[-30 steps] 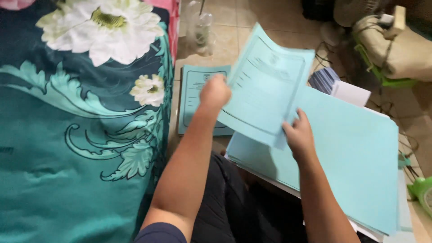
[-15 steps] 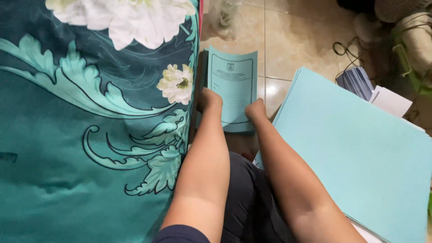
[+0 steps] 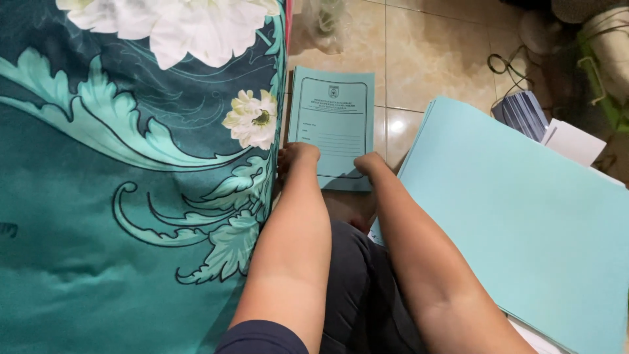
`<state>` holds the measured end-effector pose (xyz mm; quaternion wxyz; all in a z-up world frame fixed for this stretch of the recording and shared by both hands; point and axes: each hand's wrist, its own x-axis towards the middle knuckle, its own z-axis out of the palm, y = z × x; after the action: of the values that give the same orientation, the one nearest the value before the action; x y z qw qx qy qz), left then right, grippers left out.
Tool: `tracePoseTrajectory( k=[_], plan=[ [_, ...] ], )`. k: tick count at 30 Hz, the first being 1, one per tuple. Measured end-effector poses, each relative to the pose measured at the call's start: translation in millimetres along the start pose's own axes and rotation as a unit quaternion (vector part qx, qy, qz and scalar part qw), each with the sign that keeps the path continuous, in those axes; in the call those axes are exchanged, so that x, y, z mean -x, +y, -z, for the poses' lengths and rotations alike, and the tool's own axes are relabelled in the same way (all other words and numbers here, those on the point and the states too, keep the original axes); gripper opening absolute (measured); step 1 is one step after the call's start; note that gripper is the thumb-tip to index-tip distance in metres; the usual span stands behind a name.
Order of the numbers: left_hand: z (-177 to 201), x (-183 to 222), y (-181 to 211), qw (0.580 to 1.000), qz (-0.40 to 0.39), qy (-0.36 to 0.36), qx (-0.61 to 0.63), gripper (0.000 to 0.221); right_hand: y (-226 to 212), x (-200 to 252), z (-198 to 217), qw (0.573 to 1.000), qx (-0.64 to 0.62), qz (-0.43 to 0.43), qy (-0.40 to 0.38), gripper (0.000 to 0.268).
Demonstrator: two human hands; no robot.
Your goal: The person is manually assembling light blue folders by inserting printed sheets of paper into them while sitting on the floor.
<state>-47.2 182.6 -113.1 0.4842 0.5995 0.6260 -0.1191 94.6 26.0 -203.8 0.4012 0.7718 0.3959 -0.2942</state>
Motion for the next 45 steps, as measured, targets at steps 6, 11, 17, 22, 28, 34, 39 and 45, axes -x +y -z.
tracePoseTrajectory(
  k=[6, 11, 17, 22, 28, 34, 39, 45],
  plan=[
    [-15.9, -32.9, 1.2, 0.999, 0.017, -0.024, -0.022, 0.092, 4.6, -5.0, -6.5, 0.869, -0.479, -0.084, 0.09, 0.052],
    [-0.4, -10.5, 21.1, 0.998, -0.006, -0.031, -0.06, 0.088, 23.9, -12.9, 16.5, 0.587, -0.774, -0.127, 0.201, 0.055],
    [-31.0, 28.2, 54.1, 0.924, -0.313, 0.022, -0.219, 0.056, 125.1, 123.4, 15.1, 0.022, -0.979, 0.136, 0.153, 0.036],
    [-54.4, 95.2, 61.4, 0.851, -0.425, -0.007, -0.309, 0.044, 195.5, 285.6, -89.7, 0.06, -0.949, 0.122, 0.283, 0.041],
    [-105.9, 176.0, 46.6, 0.668, -0.649, 0.078, -0.356, 0.029, 228.8, 358.7, -313.2, 0.287, -0.794, -0.183, 0.504, 0.026],
    [-195.7, 295.3, -11.7, 0.475, -0.843, -0.058, -0.247, 0.039, 210.3, 360.3, -411.3, 0.442, -0.59, -0.393, 0.549, 0.016],
    [-236.4, 312.7, -44.1, 0.503, -0.823, -0.099, -0.245, 0.066, 218.0, 348.8, -420.4, 0.572, -0.551, -0.44, 0.418, 0.019],
    [-229.7, 317.5, -47.5, 0.48, -0.841, -0.085, -0.236, 0.063, 218.3, 367.7, -416.4, 0.599, -0.579, -0.42, 0.361, 0.028]
  ],
)
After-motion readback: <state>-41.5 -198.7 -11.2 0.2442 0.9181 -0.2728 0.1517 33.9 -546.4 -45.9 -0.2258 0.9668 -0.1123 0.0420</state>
